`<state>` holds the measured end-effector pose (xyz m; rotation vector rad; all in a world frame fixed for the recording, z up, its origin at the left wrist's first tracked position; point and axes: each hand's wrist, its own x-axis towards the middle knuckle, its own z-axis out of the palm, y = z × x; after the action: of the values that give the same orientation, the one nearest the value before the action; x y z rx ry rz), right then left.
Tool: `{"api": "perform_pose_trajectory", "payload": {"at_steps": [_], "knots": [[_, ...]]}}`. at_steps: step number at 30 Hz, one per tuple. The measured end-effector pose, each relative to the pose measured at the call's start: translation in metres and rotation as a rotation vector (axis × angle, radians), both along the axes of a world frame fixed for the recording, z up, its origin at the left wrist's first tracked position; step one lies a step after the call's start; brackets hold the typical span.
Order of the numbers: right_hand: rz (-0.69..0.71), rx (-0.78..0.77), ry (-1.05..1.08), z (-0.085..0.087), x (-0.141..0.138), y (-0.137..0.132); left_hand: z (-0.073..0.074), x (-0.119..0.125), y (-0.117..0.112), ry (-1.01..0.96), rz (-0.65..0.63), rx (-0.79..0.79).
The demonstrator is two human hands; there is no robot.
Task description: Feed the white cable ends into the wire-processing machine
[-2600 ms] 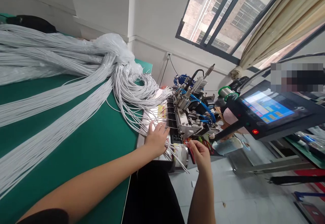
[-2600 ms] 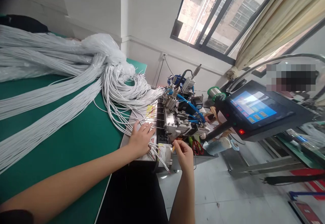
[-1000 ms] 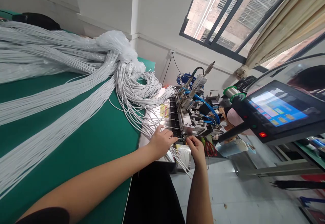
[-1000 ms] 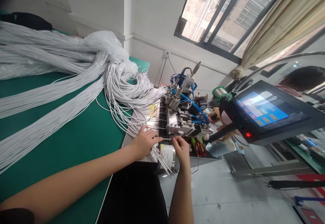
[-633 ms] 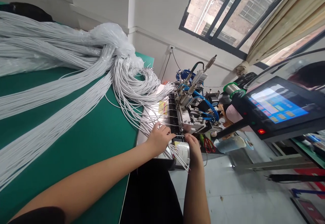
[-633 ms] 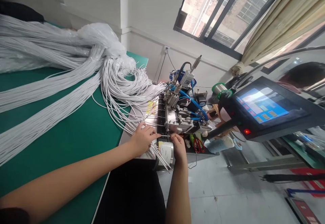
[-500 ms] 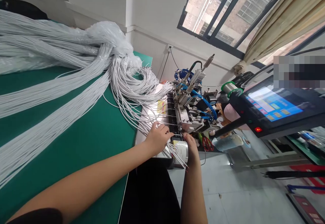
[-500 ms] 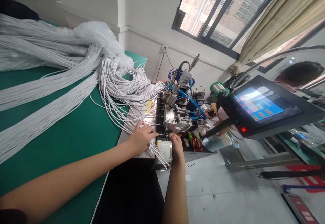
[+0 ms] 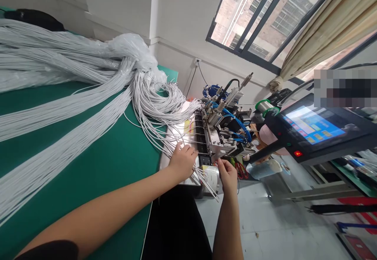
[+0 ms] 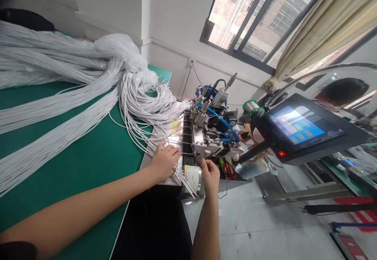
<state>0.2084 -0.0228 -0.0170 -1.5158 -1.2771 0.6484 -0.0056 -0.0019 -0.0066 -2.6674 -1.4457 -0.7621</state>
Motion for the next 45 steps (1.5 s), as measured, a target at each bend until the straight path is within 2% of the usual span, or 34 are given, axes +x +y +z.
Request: {"api": "perform_pose_trajectory", "payload": {"at_steps": [3, 8, 11, 14, 18, 20, 23, 26, 30, 34, 36, 41, 45], "knots": [[0.024, 0.055, -0.135, 0.017, -0.002, -0.015, -0.003, 0.002, 0.001, 0.000, 0.052, 0.022], [0.377, 0.082, -0.412, 0.046, -0.016, -0.033, -0.002, 0.002, 0.000, -0.025, 0.044, 0.036], [0.466, 0.105, -0.469, 0.052, -0.027, -0.031, 0.001, 0.000, -0.001, -0.035, 0.012, 0.034], [0.440, 0.172, -0.469, 0.048, -0.033, -0.025, 0.003, -0.002, 0.001, -0.034, -0.069, 0.022], [0.320, 0.215, -0.423, 0.039, -0.026, -0.016, 0.003, -0.002, 0.003, -0.024, -0.175, 0.016], [0.237, 0.204, -0.375, 0.034, -0.018, -0.014, 0.003, -0.002, 0.004, -0.038, -0.183, 0.048], [0.130, 0.175, -0.280, 0.029, -0.009, -0.012, 0.004, -0.002, 0.004, -0.077, -0.130, 0.130], [0.079, 0.158, -0.232, 0.028, -0.011, -0.011, 0.002, -0.003, 0.005, -0.076, -0.117, 0.150], [0.090, 0.134, -0.133, 0.025, -0.018, -0.007, -0.001, -0.004, 0.007, -0.048, -0.197, 0.113], [0.118, 0.085, 0.021, 0.018, -0.015, -0.001, -0.002, -0.004, 0.008, -0.045, -0.223, 0.091], [0.120, 0.061, 0.001, 0.015, -0.009, 0.002, -0.002, -0.004, 0.007, -0.045, -0.230, 0.091], [0.170, 0.018, -0.244, 0.006, 0.006, 0.010, -0.001, -0.003, 0.007, -0.019, -0.253, 0.071], [0.241, -0.025, -0.132, -0.003, 0.010, 0.018, -0.001, -0.003, 0.008, 0.019, -0.230, 0.022]]}}
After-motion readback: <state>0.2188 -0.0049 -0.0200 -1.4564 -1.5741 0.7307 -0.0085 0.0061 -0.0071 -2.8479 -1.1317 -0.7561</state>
